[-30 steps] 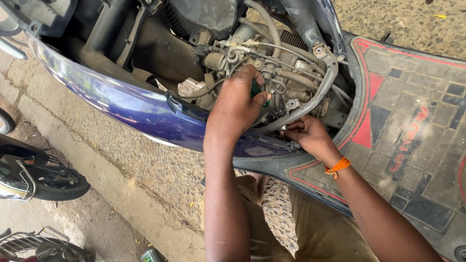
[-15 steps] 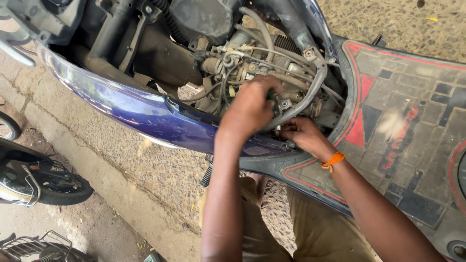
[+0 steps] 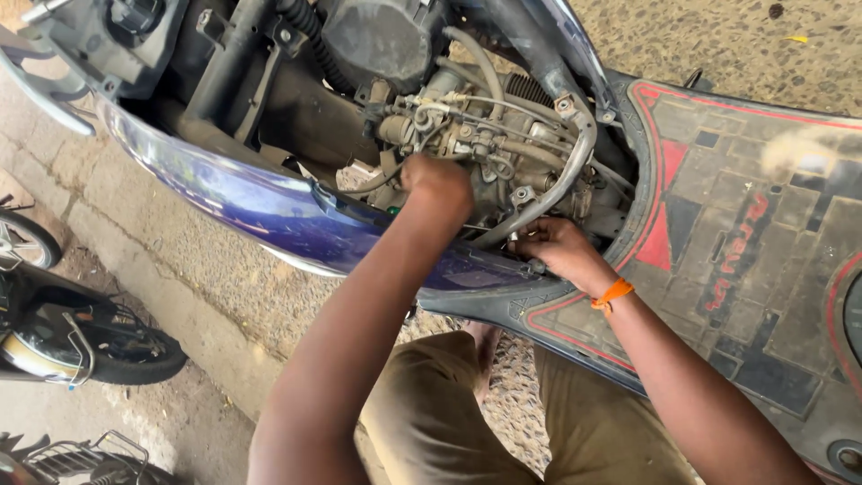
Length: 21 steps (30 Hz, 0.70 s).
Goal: The recorder is inspecting and cleaning a spark plug on a motorcycle engine.
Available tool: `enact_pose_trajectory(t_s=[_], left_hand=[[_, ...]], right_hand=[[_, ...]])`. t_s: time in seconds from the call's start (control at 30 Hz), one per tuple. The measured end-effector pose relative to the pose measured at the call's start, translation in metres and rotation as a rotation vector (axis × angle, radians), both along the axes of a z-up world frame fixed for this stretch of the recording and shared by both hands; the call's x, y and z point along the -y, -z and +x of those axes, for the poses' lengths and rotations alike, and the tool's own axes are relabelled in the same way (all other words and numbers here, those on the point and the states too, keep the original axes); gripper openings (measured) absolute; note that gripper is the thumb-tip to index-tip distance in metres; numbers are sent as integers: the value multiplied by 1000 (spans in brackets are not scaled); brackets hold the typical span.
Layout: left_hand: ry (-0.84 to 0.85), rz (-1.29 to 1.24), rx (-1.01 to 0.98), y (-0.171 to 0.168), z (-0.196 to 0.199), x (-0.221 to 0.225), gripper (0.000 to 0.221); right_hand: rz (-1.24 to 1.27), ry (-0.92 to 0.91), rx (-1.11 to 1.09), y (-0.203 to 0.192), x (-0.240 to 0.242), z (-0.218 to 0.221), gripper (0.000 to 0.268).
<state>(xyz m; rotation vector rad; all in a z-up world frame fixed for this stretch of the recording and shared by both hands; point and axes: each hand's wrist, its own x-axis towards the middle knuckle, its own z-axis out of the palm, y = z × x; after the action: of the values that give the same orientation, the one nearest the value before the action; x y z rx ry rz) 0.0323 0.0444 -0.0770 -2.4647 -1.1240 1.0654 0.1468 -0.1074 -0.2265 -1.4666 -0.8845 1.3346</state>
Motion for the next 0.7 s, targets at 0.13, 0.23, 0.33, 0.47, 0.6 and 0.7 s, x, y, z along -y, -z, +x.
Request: enact_pose_trajectory(t_s=[0.13, 0.23, 0.33, 0.47, 0.6, 0.7], left_hand=[[-135, -143, -212, -9, 22, -17, 36], [-203, -118, -189, -47, 17, -13, 39], [-41, 35, -417, -131, 23, 27, 55], [-9, 271, -248, -131, -7, 28, 42], [48, 540, 166, -147, -32, 67, 10], [63, 636, 402, -134, -47, 78, 8]], right_hand=[[21, 7, -267, 42, -15, 6, 23], [16, -31, -387, 53, -16, 7, 22], [-1, -77, -405, 36, -17, 10, 22], [-69, -77, -441, 40, -28, 8, 22], [-195, -23, -455, 46, -33, 5, 20], [-253, 46, -496, 63, -39, 4, 15]])
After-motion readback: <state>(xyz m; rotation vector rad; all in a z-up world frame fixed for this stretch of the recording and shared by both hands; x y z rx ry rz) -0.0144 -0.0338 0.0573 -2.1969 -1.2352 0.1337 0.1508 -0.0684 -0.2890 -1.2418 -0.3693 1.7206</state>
